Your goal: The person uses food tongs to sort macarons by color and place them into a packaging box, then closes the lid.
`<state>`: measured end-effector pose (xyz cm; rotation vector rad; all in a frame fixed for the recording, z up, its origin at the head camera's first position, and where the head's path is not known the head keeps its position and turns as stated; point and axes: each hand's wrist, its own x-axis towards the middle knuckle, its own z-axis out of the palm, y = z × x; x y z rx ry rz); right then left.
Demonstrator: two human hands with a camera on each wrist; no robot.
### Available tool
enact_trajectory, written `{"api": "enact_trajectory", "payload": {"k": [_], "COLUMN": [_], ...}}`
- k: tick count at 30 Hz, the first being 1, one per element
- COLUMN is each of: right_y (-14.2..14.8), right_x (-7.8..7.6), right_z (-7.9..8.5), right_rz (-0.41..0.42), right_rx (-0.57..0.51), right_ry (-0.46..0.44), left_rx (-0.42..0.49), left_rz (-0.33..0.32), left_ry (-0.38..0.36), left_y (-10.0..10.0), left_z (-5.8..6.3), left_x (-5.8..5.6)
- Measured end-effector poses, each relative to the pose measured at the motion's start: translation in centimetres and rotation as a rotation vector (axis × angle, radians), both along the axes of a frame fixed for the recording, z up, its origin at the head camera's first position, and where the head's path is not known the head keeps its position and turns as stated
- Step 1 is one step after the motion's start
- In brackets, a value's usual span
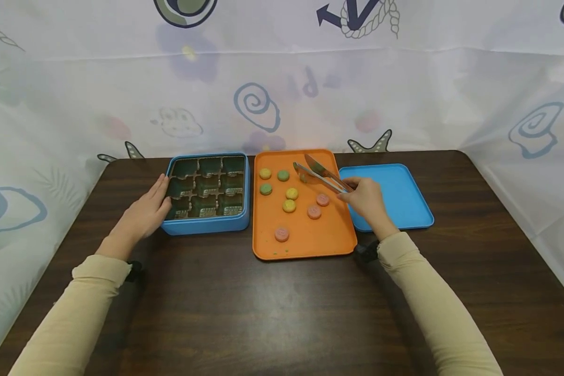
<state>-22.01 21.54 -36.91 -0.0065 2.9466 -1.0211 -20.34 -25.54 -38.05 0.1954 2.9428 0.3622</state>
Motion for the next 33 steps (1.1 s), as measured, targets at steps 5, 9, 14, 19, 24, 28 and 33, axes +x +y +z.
{"api": "enact_trajectory", "payload": {"k": [5, 9, 14, 19, 24, 28, 33], "right_y": [-0.26, -0.39, -0.57, -0.66, -0.67, -0.68, -0.59], "right_x": [-0.22, -0.30, -0.43, -0.53, -0.52, -0.54, -0.56], "right_z": [-0.06, -0.23, -0.33, -0.45, -0.52, -0.58, -0.71], "right_rz": [-0.006, -0.008, -0.012, -0.022, -0.024, -0.029, -0.036], "right_rx": [-0.007, -0.016, -0.038, -0.052, -0.051, -0.064, -0.077], "right_ry": [-0.006, -0.023, -0.041, -0.052, -0.042, -0.042, -0.039], "left_rx": [0.000, 0.002, 0.000, -0.001, -0.002, 0.001, 0.003], "left_rz": [0.005, 0.008, 0.009, 0.010, 0.012, 0.011, 0.015], "left_ry": [-0.008, -0.011, -0.015, -0.020, -0.022, -0.020, -0.023], "left_y": [0.08, 0.06, 0.02, 0.05, 0.08, 0.06, 0.06], "left_z": [0.13, 0.09, 0.04, 0.06, 0.11, 0.08, 0.07], "left_x": [-0.08, -0.09, -0.10, -0.10, -0.08, -0.10, -0.10]}}
